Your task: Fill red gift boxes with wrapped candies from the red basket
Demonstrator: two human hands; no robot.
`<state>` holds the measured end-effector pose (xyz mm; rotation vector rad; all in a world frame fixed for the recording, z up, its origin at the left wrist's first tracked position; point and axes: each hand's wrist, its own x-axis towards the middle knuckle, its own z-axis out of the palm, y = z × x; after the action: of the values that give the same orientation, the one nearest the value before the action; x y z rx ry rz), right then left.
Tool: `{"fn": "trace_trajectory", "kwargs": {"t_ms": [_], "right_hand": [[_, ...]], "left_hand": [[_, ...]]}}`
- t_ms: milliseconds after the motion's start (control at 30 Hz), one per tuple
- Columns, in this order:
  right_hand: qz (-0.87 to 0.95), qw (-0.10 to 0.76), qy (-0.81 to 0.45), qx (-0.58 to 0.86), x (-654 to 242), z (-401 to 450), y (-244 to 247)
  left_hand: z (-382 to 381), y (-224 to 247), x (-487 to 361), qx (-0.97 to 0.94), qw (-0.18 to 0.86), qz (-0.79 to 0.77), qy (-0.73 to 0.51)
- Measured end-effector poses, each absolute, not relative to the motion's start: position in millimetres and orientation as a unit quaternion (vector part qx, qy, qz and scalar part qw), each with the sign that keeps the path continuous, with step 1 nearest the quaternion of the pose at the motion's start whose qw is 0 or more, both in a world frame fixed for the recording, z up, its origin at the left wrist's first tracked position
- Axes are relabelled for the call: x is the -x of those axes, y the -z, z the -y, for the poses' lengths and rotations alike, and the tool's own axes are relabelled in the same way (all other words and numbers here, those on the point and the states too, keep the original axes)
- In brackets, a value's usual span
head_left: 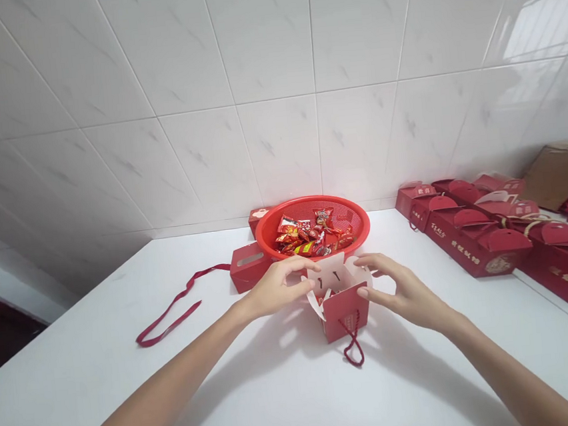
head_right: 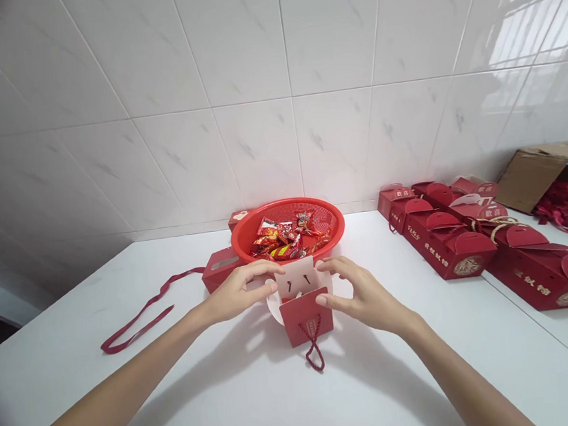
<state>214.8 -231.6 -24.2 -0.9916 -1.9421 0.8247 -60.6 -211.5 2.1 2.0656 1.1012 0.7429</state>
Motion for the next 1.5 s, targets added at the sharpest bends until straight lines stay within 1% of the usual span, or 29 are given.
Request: {"fn": "trace_trajectory", "kwargs": {"t_ms": [100, 200, 300, 367, 533, 700, 767, 967, 1100, 1233, 1333, 1433, 1500], "right_hand": [[0.716, 0.453, -0.306, 0.434, -207.1, 235.4, 47.5], [0.682, 0.485, -0.284, 0.468, -196.8, 236.2, 64.4], [0.674, 0.510, -0.259, 0.468, -190.8, 236.7, 73.7], [0.691, 0.520, -0.232, 0.445, -190.0, 237.3, 77.1], [0.753, 0.507, -0.168, 0.383, -192.1, 240.2, 83.5], [0.769, 0.482, -0.149, 0.392, -193.3, 241.6, 91.1], [0.772, 0.475, -0.154, 0.393, -193.7, 241.4, 93.4], [0.792, 0.448, -0.181, 0.373, -192.7, 242.3, 96.8], [0.757, 0.488, -0.185, 0.393, -196.0, 239.7, 95.4], [0.705, 0.529, -0.166, 0.442, -205.4, 235.1, 89.4], [0.696, 0.504, -0.209, 0.467, -209.1, 235.3, 83.3], [0.702, 0.451, -0.305, 0.460, -205.6, 237.9, 79.5], [0.693, 0.418, -0.379, 0.448, -201.5, 239.5, 79.0]], "left_hand": [[213.7, -1.7, 57.4, -0.801, 0.358, -0.381, -0.291], [218.3, -2.8, 57.7, -0.816, 0.375, -0.363, -0.248], [221.1, -3.3, 60.1, -0.839, 0.345, -0.377, -0.188], [220.4, -1.6, 60.1, -0.842, 0.332, -0.383, -0.185], [216.8, 9.8, 51.2, -0.827, 0.317, -0.397, -0.241], [219.5, 19.7, 43.5, -0.822, 0.305, -0.407, -0.254], [220.2, 20.5, 43.1, -0.830, 0.313, -0.392, -0.243], [219.4, 17.9, 43.1, -0.842, 0.353, -0.379, -0.150], [220.4, 16.2, 42.4, -0.849, 0.327, -0.391, -0.142], [222.5, 12.3, 44.1, -0.852, 0.333, -0.382, -0.134], [224.5, 9.5, 44.7, -0.849, 0.306, -0.411, -0.130], [228.2, 8.6, 42.3, -0.834, 0.269, -0.459, -0.148], [231.1, 8.7, 39.7, -0.819, 0.265, -0.484, -0.160]]}}
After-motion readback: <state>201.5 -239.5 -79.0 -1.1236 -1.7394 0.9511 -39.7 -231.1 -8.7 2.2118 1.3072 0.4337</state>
